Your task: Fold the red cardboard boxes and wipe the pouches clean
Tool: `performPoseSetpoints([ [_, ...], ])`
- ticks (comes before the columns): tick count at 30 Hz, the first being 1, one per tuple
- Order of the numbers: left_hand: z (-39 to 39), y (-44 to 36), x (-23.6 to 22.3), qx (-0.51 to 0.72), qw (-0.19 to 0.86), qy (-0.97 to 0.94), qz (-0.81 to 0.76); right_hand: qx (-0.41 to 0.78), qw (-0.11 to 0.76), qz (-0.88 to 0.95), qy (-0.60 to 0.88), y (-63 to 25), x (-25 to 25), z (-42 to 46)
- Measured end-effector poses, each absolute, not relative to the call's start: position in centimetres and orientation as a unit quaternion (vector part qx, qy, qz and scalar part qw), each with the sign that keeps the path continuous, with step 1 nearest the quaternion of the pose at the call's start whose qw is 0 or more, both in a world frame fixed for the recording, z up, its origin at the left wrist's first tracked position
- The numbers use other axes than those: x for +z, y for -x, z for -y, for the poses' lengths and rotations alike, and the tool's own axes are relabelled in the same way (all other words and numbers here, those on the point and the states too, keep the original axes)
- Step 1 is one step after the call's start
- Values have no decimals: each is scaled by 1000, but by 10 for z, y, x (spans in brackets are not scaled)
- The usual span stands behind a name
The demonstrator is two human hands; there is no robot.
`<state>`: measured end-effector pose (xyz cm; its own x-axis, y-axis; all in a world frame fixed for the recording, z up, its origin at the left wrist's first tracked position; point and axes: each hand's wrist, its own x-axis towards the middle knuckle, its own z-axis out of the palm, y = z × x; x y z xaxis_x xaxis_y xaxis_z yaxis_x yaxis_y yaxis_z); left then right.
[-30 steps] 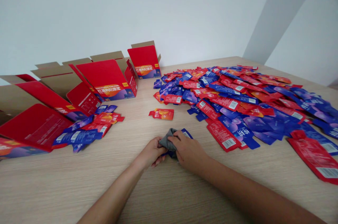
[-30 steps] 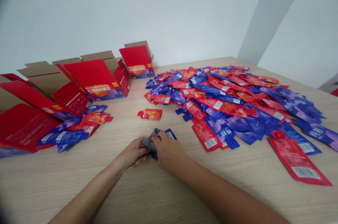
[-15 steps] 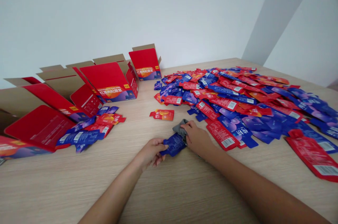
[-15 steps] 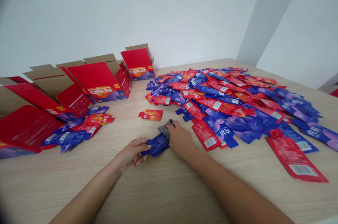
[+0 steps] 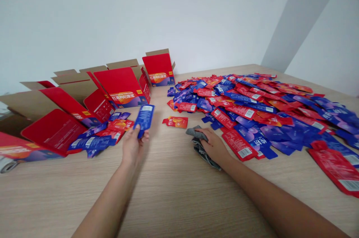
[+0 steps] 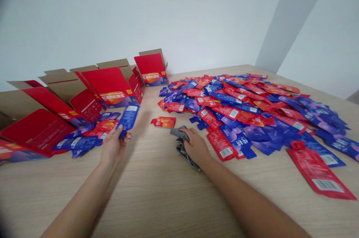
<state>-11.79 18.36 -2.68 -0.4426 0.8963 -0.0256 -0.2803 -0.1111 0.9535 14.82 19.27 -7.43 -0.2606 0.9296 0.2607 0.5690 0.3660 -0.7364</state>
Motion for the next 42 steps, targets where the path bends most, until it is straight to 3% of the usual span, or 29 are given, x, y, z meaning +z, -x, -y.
performPoseSetpoints([
  [3,-193,130,-36,692,426,-284,-509,259,333,753,505,-147,-75,-193],
  [6,-212,125,-56,586,436,-352,-585,260,328,753,507,-146,-76,-194],
  [12,-275,107,-65,275,158,-617,-721,265,344,745,506,-147,-76,-195],
  [17,-292,85,-58,140,118,-680,-710,273,399,712,509,-148,-79,-200],
  [20,-278,64,-59,195,189,-681,-680,267,425,685,528,-150,-79,-203],
  [24,-239,43,-63,287,458,-607,-583,215,464,693,509,-153,-71,-196],
  [27,-201,36,-68,294,599,-523,-531,200,396,761,474,-145,-63,-180],
  [33,-159,36,-71,314,623,-448,-559,166,149,865,449,-113,-59,-157],
  [38,-158,38,-69,329,646,-435,-533,125,101,829,536,-129,-62,-184],
  [42,-157,42,-69,326,662,-422,-527,134,131,784,591,-148,-60,-196],
])
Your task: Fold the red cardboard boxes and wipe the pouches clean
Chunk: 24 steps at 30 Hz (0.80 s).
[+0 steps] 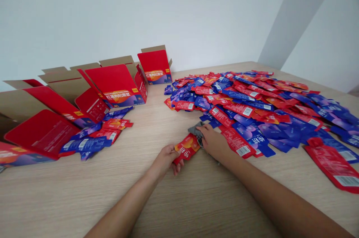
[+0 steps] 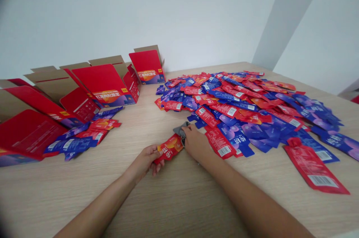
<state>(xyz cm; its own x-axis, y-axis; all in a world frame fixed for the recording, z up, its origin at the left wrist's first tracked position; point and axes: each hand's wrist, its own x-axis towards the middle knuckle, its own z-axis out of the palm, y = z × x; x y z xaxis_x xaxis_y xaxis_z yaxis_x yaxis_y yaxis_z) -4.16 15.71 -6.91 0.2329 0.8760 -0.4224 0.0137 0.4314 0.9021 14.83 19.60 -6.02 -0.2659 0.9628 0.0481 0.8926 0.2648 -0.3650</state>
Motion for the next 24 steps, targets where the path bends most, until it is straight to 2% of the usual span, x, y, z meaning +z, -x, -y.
performPoseSetpoints([
  [3,-158,42,-69,309,670,-425,-524,151,190,817,524,-138,-57,-178],
  [7,-159,41,-71,326,642,-426,-547,167,151,870,439,-116,-55,-159],
  [12,-159,47,-68,316,641,-434,-548,133,128,801,569,-142,-63,-188],
  [15,-157,55,-58,288,534,-548,-576,157,217,760,592,-163,-72,-208],
  [18,-156,62,-50,275,311,-704,-577,195,368,712,565,-171,-82,-216],
  [20,-157,66,-51,263,216,-749,-569,210,437,678,552,-170,-87,-218],
  [22,-159,68,-55,256,206,-746,-579,219,460,664,548,-168,-90,-219],
  [24,-162,70,-60,255,252,-714,-602,223,454,670,544,-166,-90,-218],
])
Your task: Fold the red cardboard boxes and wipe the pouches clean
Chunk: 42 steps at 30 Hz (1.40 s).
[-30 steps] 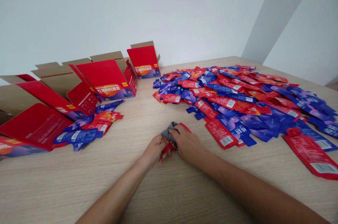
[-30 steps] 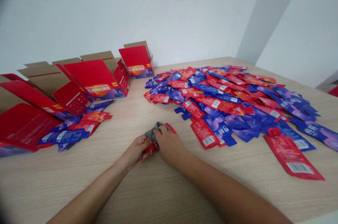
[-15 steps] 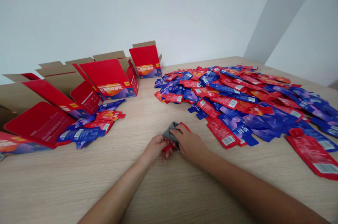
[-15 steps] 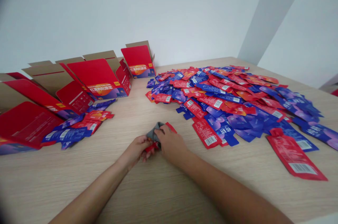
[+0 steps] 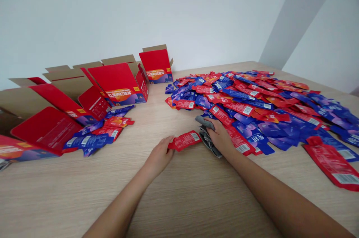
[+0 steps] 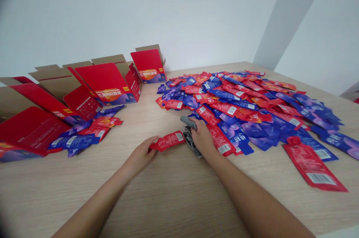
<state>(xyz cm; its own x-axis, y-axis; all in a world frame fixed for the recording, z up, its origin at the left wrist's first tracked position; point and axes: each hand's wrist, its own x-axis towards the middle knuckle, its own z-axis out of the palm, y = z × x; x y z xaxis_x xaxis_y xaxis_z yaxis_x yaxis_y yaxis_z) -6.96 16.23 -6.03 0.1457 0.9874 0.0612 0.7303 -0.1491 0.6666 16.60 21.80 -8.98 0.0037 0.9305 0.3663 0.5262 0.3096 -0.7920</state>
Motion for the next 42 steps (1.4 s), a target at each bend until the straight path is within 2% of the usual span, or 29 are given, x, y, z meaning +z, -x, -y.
performPoseSetpoints([
  [5,-166,67,-63,280,524,-520,-614,191,412,728,514,-158,-76,-202],
  [7,-166,63,-64,318,566,-475,-594,176,367,766,498,-150,-68,-190],
  [14,-165,48,-75,398,558,-459,-565,163,159,872,433,-115,-57,-154],
  [17,-165,46,-75,415,571,-447,-550,141,110,870,460,-112,-59,-157],
  [26,-166,55,-61,438,589,-420,-533,69,85,796,595,-149,-60,-195],
  [35,-171,56,-69,383,584,-415,-583,103,96,816,560,-144,-59,-184],
  [38,-176,68,-59,430,576,-390,-576,129,110,812,558,-145,-59,-184],
  [42,-186,111,-31,600,464,-333,-561,152,153,811,544,-149,-62,-187],
])
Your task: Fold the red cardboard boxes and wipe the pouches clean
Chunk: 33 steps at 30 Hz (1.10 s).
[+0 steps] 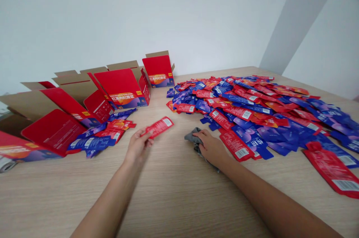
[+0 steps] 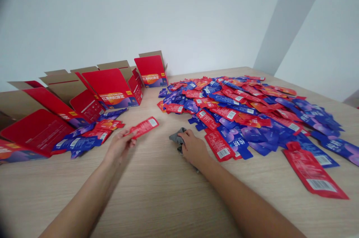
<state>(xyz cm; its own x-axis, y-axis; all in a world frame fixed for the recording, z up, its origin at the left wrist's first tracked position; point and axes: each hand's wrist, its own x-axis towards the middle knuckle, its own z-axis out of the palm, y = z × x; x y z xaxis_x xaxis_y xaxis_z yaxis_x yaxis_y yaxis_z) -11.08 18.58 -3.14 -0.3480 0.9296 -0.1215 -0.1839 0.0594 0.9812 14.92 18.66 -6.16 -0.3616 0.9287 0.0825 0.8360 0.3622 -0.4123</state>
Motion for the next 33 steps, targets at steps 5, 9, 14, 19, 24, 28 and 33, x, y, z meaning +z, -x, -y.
performPoseSetpoints([
  [5,-199,141,-17,733,396,-224,-506,163,166,805,546,-147,-65,-190],
  [9,-225,114,-35,615,451,-322,-561,170,184,806,536,-145,-66,-192],
  [14,-292,66,-55,388,234,-632,-628,181,207,799,535,-146,-68,-193],
  [19,-343,42,-63,188,23,-786,-589,191,219,793,535,-147,-66,-194],
  [24,-347,36,-63,130,-52,-777,-613,204,234,788,531,-148,-67,-195],
  [28,-319,46,-55,183,-67,-771,-606,233,300,761,526,-149,-71,-199],
  [33,-260,61,-55,307,145,-719,-606,240,438,726,473,-156,-68,-196],
])
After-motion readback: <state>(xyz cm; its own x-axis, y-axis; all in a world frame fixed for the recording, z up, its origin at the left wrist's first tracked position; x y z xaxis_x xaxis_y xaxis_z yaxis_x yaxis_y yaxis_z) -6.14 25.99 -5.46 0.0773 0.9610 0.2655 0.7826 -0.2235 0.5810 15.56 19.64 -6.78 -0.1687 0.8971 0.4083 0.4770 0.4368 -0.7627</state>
